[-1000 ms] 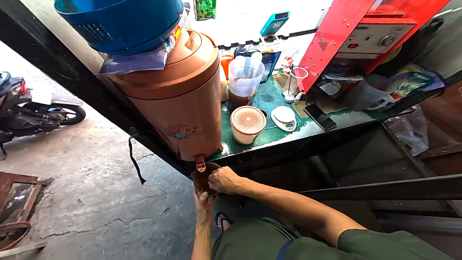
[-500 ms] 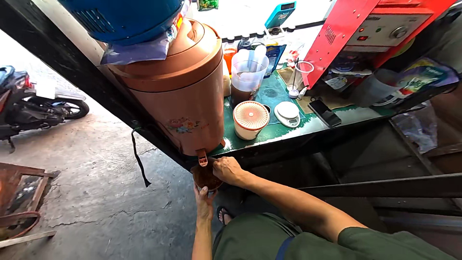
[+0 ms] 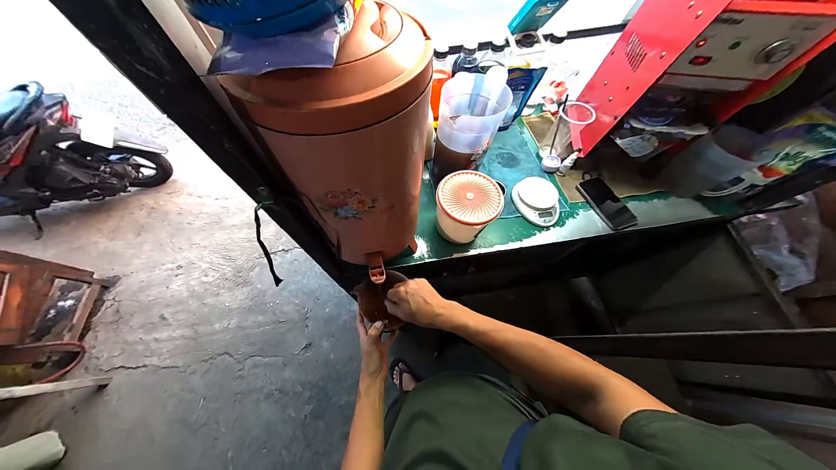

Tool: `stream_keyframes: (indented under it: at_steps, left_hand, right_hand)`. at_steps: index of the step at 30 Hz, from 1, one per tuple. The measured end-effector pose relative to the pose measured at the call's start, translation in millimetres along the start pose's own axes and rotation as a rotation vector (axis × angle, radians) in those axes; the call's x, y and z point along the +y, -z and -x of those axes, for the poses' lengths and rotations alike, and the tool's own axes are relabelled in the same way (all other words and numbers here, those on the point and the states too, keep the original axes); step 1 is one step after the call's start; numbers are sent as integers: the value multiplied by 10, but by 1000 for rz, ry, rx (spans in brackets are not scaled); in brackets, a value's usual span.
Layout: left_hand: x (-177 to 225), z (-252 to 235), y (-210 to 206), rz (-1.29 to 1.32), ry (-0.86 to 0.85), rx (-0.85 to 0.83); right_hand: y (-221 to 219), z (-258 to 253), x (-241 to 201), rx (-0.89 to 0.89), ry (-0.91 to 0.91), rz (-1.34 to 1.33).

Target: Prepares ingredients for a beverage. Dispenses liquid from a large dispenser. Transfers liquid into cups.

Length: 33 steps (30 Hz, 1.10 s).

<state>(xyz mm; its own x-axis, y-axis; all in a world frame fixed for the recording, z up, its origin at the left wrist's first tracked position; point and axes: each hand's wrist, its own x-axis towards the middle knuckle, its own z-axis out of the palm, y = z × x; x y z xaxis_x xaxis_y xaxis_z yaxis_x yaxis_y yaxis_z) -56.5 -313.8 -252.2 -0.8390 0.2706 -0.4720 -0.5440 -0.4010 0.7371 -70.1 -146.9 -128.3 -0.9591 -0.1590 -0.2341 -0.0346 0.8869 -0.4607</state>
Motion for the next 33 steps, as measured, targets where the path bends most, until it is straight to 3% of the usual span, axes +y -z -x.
stream_keyframes:
  at_steps: [2,4,7,9,12,14,18,23,28,33]
  left_hand:
    - [-1,-1,10,6,-5,1]
    - [13,-1,21,20,-4,6]
    - [9,-6,17,17,-2,-1]
    - [-6,3,4,10,-1,-2]
    - [5,18,-8,23,3,5]
    - [19,16,-3,31,5,17]
    - [-5,17,-10,12,3,-2]
    - [3,18,-16,17,-1,7]
    - [-3,-5,-16,1,2,-7]
    - [0,11,-25,23,12,2]
  right_hand:
    - [-9,-84,78,102,-121,8]
    - [-29,-98,90,62,-179,75]
    - [-11,26,-20,-91,-20,98]
    - [4,31,-10,-58,38,31]
    - [-1,-67,99,102,-127,10]
    - [-25,-63,99,69,-170,86]
    - [-2,76,-37,-125,34,83]
    - [-31,-80,98,137,-143,32]
    - [34,62,-47,-116,18,91]
    - [-42,-82,142,143,-129,56]
